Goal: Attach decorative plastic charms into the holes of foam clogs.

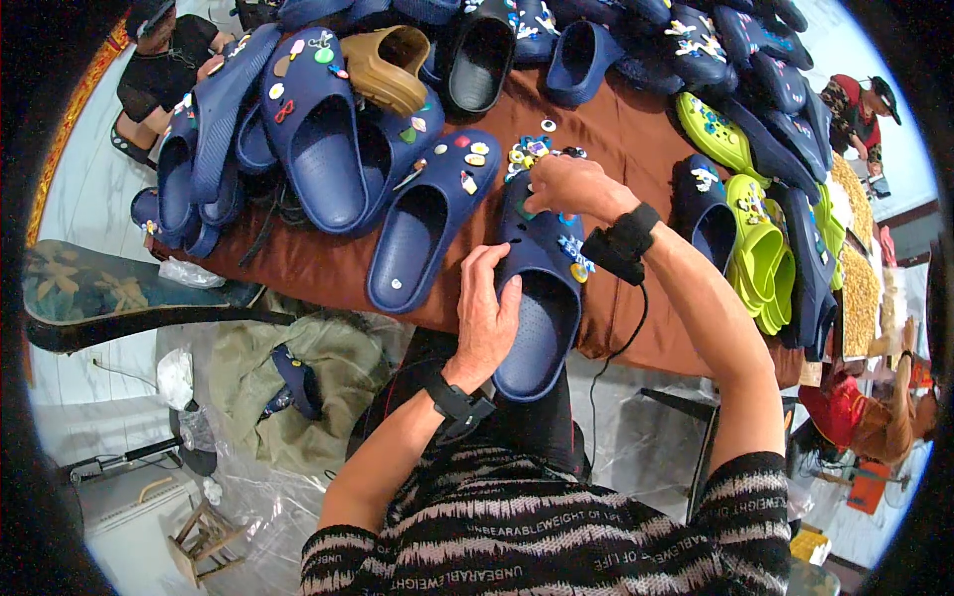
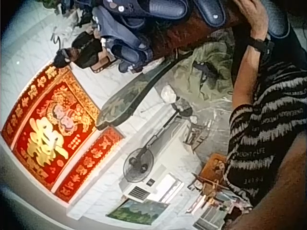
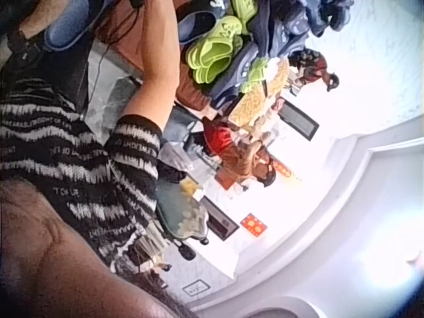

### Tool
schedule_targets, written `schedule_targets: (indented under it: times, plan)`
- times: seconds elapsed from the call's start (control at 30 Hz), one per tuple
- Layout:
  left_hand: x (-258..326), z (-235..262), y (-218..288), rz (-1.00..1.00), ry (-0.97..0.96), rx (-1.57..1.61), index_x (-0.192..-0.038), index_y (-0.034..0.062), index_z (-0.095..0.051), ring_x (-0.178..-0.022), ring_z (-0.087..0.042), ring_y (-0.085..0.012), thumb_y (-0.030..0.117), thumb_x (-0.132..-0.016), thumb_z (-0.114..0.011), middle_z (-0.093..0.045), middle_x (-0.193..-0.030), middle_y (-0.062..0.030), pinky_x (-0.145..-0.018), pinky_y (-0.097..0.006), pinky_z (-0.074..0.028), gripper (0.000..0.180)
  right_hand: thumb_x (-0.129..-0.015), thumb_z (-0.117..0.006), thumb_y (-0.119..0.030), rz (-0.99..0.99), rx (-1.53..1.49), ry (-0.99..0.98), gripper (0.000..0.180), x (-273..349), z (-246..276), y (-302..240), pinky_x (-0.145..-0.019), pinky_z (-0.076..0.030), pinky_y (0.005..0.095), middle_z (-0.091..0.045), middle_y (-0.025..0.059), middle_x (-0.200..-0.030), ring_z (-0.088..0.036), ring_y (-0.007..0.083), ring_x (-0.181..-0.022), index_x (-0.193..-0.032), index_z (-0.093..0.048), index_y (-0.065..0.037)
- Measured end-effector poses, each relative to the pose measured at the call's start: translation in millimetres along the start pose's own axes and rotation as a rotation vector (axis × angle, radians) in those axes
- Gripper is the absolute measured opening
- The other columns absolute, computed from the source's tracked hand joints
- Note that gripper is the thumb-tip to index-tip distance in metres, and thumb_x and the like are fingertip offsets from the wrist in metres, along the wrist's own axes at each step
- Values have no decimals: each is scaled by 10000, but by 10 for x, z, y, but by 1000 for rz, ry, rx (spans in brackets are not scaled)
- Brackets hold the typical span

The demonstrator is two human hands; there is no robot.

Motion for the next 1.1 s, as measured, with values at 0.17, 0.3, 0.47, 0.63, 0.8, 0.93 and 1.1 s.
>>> schedule_targets:
  times: [0.17,0.3,0.47,0.63,0.8,0.93,1.1]
  plan:
    - [0,-5,10,3,4,-23,-1340,-5,-497,-1302,-464,-359,94,-978,-551,-495,-1350,-207,-1124,-431,-356,379,-787,-769,-364,20,142,-1,371,-27,-90,-40,-733,-575,433,-739,167,-884,-735,312,-840,-937,-744,-25]
    - [-7,-25,-8,-11,12,-26,-1343,-1,-496,-1298,-464,-365,86,-977,-554,-493,-1344,-210,-1123,-433,-355,380,-783,-804,-364,96,208,77,393,-34,-148,-19,-770,-584,455,-747,187,-955,-734,338,-926,-961,-745,-19]
    - [-3,-3,-28,-34,24,-25,-1332,5,-510,-1272,-482,-386,64,-963,-569,-502,-1323,-215,-1091,-451,-384,379,-870,-731,-351,116,-34,46,372,-33,-143,110,-631,-557,416,-715,160,-738,-724,289,-681,-868,-709,20]
    - [-1,-4,1,-11,-1,-8,-1332,7,-512,-1281,-483,-365,38,-949,-564,-513,-1328,-201,-1109,-434,-370,388,-922,-684,-357,180,-472,29,394,126,-135,394,-569,-535,374,-655,115,-647,-676,206,-593,-836,-681,28]
    - [9,13,-11,-2,4,-2,-1331,11,-515,-1284,-487,-346,30,-948,-555,-519,-1332,-187,-1126,-421,-355,386,-916,-659,-256,6,-488,444,301,346,21,934,-635,-537,415,-679,197,-728,-693,294,-648,-911,-691,43]
    - [3,-5,17,-22,5,-18,-1333,19,-517,-1286,-486,-364,21,-938,-567,-515,-1330,-198,-1113,-435,-367,398,-898,-660,-190,-166,-534,456,235,455,-257,1490,-707,-544,444,-695,233,-822,-702,361,-732,-925,-682,42]
    - [9,-3,7,-20,2,-34,-1338,17,-514,-1294,-483,-350,33,-952,-560,-516,-1336,-192,-1128,-423,-354,389,-882,-682,-167,-180,-530,403,259,417,-645,1476,-762,-545,452,-708,218,-896,-708,369,-839,-1085,-674,-5]
Point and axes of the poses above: each hand's wrist, its own x-axis away from the middle knuckle, its own z-axis out of the back of the hand, y = z × x, the point moved 3 cm from there along -x, towards the middle knuckle
